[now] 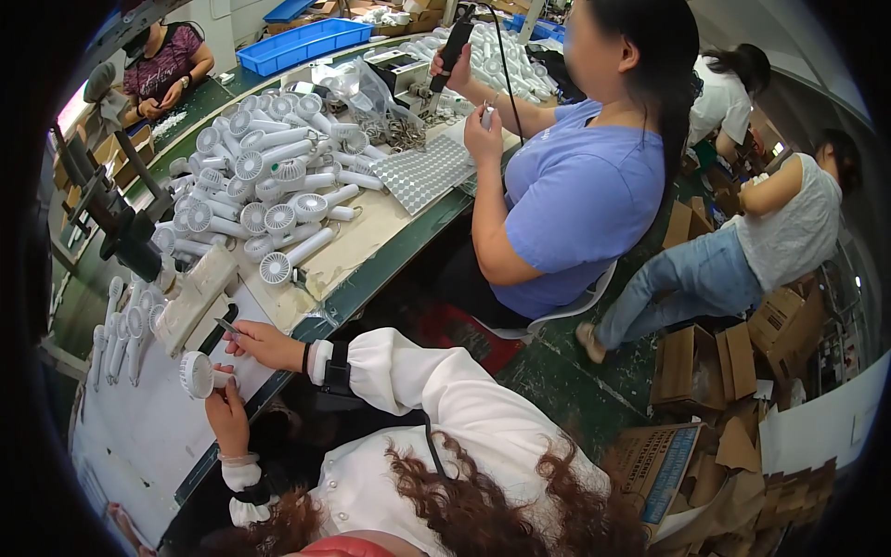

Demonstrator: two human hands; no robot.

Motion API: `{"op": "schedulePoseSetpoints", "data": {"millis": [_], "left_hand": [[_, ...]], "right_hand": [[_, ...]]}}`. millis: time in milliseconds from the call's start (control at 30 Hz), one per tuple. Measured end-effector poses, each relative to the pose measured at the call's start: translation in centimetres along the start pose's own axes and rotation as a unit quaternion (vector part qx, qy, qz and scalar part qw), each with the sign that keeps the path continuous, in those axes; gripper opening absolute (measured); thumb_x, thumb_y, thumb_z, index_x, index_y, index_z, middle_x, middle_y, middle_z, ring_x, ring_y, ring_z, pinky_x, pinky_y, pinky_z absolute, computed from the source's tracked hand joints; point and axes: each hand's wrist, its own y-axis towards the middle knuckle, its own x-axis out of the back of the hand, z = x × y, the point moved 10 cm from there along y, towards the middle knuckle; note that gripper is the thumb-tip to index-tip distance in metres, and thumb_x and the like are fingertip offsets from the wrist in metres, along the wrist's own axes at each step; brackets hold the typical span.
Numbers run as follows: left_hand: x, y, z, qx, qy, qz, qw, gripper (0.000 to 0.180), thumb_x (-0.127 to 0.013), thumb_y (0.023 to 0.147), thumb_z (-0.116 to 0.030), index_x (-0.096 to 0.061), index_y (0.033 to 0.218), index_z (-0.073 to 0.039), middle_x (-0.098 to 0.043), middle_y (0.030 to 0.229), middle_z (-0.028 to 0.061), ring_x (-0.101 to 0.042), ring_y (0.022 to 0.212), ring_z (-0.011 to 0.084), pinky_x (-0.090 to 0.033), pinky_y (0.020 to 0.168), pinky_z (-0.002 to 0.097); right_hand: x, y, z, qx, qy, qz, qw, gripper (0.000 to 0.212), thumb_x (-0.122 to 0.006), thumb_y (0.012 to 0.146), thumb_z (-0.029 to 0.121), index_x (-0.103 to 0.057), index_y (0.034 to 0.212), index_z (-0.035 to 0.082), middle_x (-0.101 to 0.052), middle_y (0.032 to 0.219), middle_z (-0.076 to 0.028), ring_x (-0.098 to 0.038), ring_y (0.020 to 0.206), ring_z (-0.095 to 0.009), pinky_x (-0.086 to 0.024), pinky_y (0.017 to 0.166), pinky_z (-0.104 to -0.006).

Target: The person picks up a white handheld fan, uses a small blade to trim the plastic handle, and attaches a metal ring to the base. They then set the finished fan aside and repeat the process with another fan.

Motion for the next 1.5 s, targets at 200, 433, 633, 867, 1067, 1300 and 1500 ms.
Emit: {"op": "schedulePoseSetpoints", "data": {"millis": [200,433,633,867,1067,1300,1500], "left_hand": [[0.7,-0.6,-0.2,-0.014,-0.001,-0.025,1.0,0.026,-0.053,0.103,-0.011,-0.054,0.126,0.0,-0.064,0.106,0.0061,-0.055,0.078,0.0114,-0.045,0.067,0.0269],[0.7,-0.7,-0.5,-0.017,0.01,-0.024,1.0,0.028,-0.056,0.1,-0.008,-0.054,0.128,0.0,-0.065,0.103,0.0084,-0.057,0.076,0.0157,-0.048,0.071,0.0306],[1.2,-0.9,-0.8,-0.002,0.007,-0.025,1.0,0.028,-0.058,0.099,-0.009,-0.056,0.126,0.0,-0.066,0.106,0.0093,-0.06,0.079,0.0163,-0.048,0.072,0.0302],[1.0,-1.0,-1.5,-0.013,0.038,-0.008,0.999,0.035,-0.058,0.099,-0.009,-0.053,0.132,0.0,-0.065,0.11,0.009,-0.059,0.082,0.0144,-0.048,0.073,0.0282],[1.6,-1.9,-1.3,-0.002,0.053,-0.016,0.998,0.039,-0.058,0.099,-0.008,-0.05,0.136,0.0,-0.065,0.114,0.0097,-0.061,0.086,0.0153,-0.05,0.076,0.0287],[0.7,-0.6,-0.5,0.051,0.146,0.002,0.988,0.023,-0.06,0.097,-0.012,-0.063,0.118,-0.002,-0.071,0.1,0.0175,-0.069,0.088,0.0345,-0.052,0.075,0.0422],[2.0,-0.7,-1.1,0.016,0.043,-0.05,0.998,0.018,-0.054,0.1,-0.01,-0.06,0.112,0.001,-0.07,0.103,0.0131,-0.067,0.083,0.0238,-0.052,0.075,0.0354]], "right_hand": [[-0.9,-0.1,1.5,0.013,-0.066,0.008,0.998,0.028,-0.043,0.105,0.015,-0.053,0.128,0.003,-0.065,0.095,-0.006,-0.062,0.076,-0.012,-0.053,0.073,-0.0269],[-1.2,-1.2,2.0,0.01,-0.118,0.024,0.993,0.031,-0.043,0.103,0.013,-0.052,0.132,0.006,-0.065,0.084,-0.004,-0.061,0.064,-0.012,-0.052,0.062,-0.0275],[-1.6,-1.3,2.0,0.028,-0.137,0.04,0.989,0.033,-0.046,0.101,0.012,-0.052,0.133,0.007,-0.065,0.081,-0.004,-0.061,0.062,-0.011,-0.052,0.06,-0.0277],[-1.0,-1.8,2.7,0.032,-0.158,0.025,0.987,0.034,-0.049,0.099,0.011,-0.052,0.133,0.006,-0.066,0.08,-0.004,-0.061,0.061,-0.012,-0.052,0.059,-0.0286],[-1.7,-1.6,2.1,0.041,-0.168,0.031,0.984,0.035,-0.05,0.099,0.012,-0.052,0.133,0.006,-0.067,0.08,-0.005,-0.062,0.062,-0.013,-0.053,0.06,-0.0295],[-0.5,-2.0,2.5,0.05,-0.166,0.013,0.985,0.033,-0.051,0.099,0.013,-0.054,0.131,0.005,-0.068,0.082,-0.007,-0.065,0.069,-0.016,-0.054,0.066,-0.0308],[-1.1,-1.8,2.9,0.042,-0.154,0.024,0.987,0.03,-0.054,0.1,0.016,-0.055,0.128,0.004,-0.068,0.082,-0.006,-0.064,0.07,-0.014,-0.053,0.067,-0.0293]]}}
